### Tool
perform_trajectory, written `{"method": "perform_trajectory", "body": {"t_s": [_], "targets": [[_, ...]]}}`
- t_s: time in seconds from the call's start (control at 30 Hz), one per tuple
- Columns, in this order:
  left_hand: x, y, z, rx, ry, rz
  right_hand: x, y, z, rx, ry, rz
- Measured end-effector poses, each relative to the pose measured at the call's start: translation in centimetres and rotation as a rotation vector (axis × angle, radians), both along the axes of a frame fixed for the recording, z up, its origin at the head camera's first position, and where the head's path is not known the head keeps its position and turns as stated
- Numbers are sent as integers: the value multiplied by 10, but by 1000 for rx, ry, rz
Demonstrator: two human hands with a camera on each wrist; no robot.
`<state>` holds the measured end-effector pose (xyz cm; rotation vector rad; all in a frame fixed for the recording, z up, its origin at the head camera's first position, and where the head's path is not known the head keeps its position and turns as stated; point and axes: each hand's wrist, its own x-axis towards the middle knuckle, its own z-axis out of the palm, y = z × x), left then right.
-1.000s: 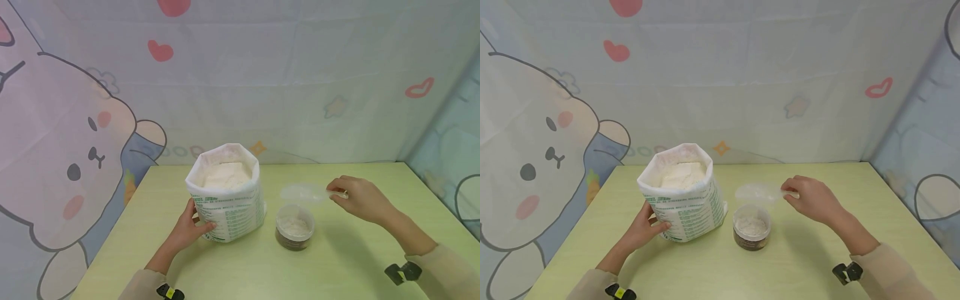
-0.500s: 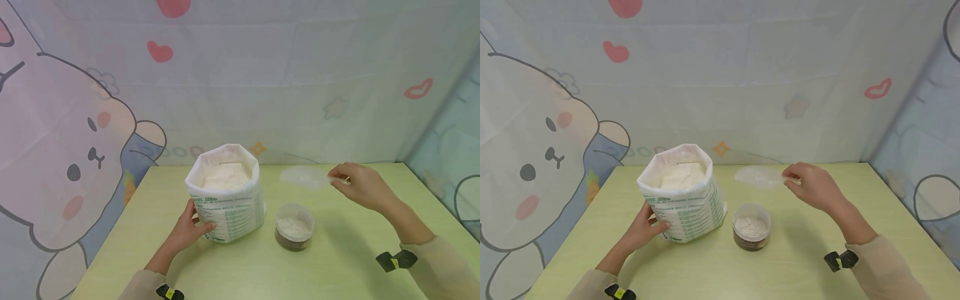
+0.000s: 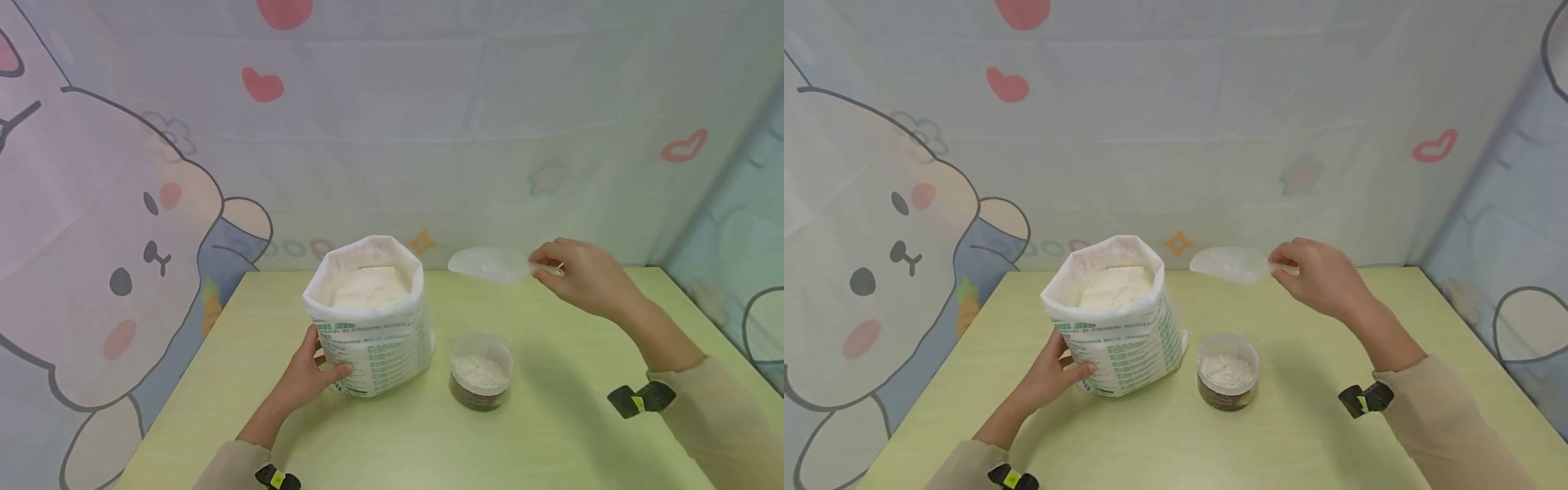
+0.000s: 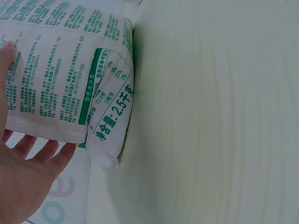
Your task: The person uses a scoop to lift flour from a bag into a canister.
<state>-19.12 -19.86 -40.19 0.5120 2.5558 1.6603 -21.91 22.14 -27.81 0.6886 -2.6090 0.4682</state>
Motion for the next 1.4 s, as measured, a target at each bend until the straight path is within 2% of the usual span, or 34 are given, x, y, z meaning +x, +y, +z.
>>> {"method": "perform_trajectory", "body": {"t_s": [0.33, 0.67, 0.9, 1.07, 1.4], "targets": [[2, 2, 4, 2, -8, 5, -9, -19, 27, 69, 73, 39], [1, 2, 2, 0, -12, 10, -14, -52, 55, 171, 126, 96], [1, 2, 1, 0, -17, 11, -17, -70, 68, 231, 117, 115], [0, 2, 0, -5, -4, 11, -18, -84, 75, 277, 144, 155], [1, 2, -1, -11, 2, 12, -16, -117, 87, 498, 168, 184]]}}
